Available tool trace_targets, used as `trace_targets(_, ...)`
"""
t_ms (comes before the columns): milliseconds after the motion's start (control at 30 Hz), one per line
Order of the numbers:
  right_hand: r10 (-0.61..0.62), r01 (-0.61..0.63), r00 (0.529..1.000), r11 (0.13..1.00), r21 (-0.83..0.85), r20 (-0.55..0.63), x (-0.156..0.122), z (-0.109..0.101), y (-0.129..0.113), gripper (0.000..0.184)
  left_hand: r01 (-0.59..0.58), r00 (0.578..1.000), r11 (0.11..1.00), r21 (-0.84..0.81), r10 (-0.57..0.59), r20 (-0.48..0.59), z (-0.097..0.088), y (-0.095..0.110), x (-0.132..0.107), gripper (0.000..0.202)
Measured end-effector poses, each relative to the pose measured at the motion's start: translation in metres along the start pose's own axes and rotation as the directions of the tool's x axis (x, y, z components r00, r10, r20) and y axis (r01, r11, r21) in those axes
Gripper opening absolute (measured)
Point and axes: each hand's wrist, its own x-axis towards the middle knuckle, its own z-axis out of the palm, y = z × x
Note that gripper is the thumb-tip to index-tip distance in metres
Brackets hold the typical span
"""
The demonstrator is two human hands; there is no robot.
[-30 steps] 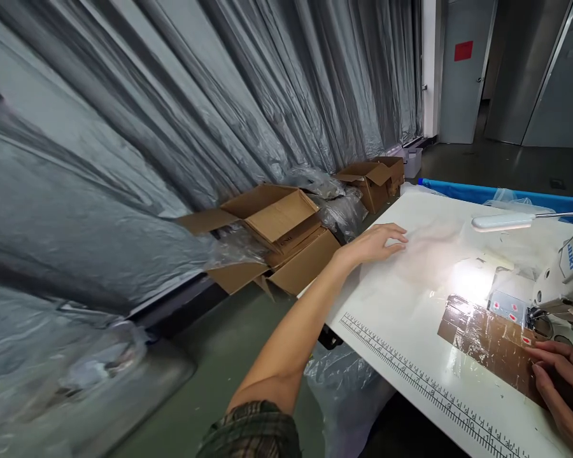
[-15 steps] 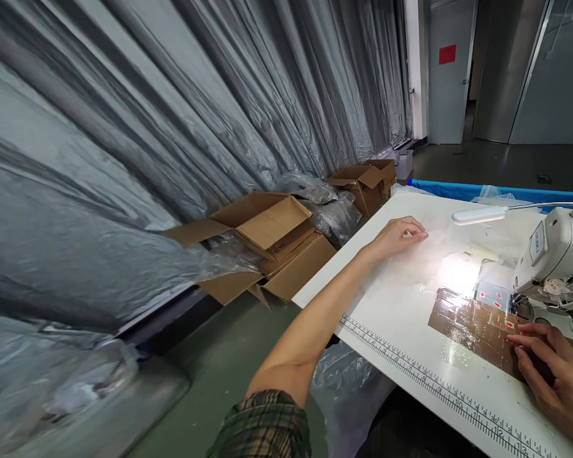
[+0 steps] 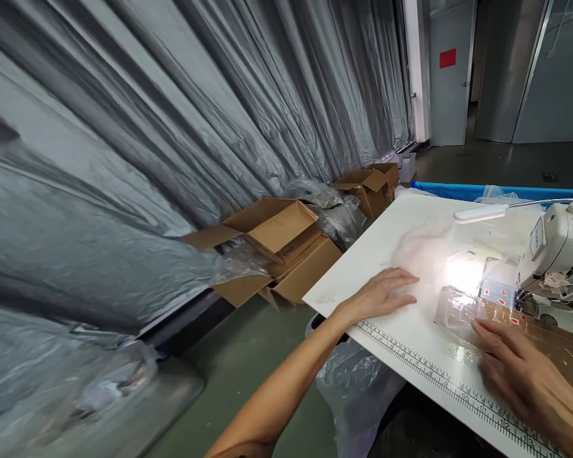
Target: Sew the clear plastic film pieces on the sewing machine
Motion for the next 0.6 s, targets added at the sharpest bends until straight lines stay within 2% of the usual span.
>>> trace_targets(67,-0.076,0.077,0.994,0.997,-0.003,0.077,0.007,0.011,-0.005,0.037,-0.004,1.000,1.000,0.019,0.003,0.029,0.008,-0.005,-0.012,0.030)
trace_targets(133,-0.114,0.114,0.982,0.993,0.012,0.153,0.013,0.016,-0.009,0.028,0.027,1.000,0.999,0.039,-0.027,0.013,0.012,-0.008,-0.020,0.028)
trace_targets(200,-0.110,0.107,0.971,0.994,0.029,0.211,0.016,0.013,-0.008,0.018,0.100,0.995,0.993,0.057,-0.099,-0.008,0.006,-0.011,-0.025,0.030)
trace_targets(233,-0.107,0.104,0.969,0.994,0.026,0.221,0.017,0.009,-0.005,0.019,0.146,0.989,0.987,0.069,-0.145,-0.019,0.000,-0.014,-0.026,0.030)
trace_targets(400,-0.130,0.139,0.988,0.984,-0.112,0.084,0.003,-0.018,0.024,0.032,0.388,0.919,0.912,0.136,-0.373,-0.126,-0.039,-0.028,-0.029,0.032)
trace_targets(433,-0.120,0.127,0.991,0.983,-0.135,0.059,-0.002,-0.022,0.031,0.034,0.414,0.909,0.897,0.152,-0.401,-0.110,-0.045,-0.030,-0.029,0.032)
trace_targets(500,-0.091,0.093,0.996,0.981,-0.170,0.022,-0.011,-0.025,0.040,0.036,0.437,0.896,0.881,0.179,-0.443,-0.006,-0.053,-0.031,-0.030,0.033)
trace_targets(600,-0.053,0.040,0.997,0.979,-0.199,-0.061,-0.015,-0.026,0.040,0.033,0.412,0.888,0.896,0.167,-0.435,0.145,-0.056,-0.028,-0.031,0.037)
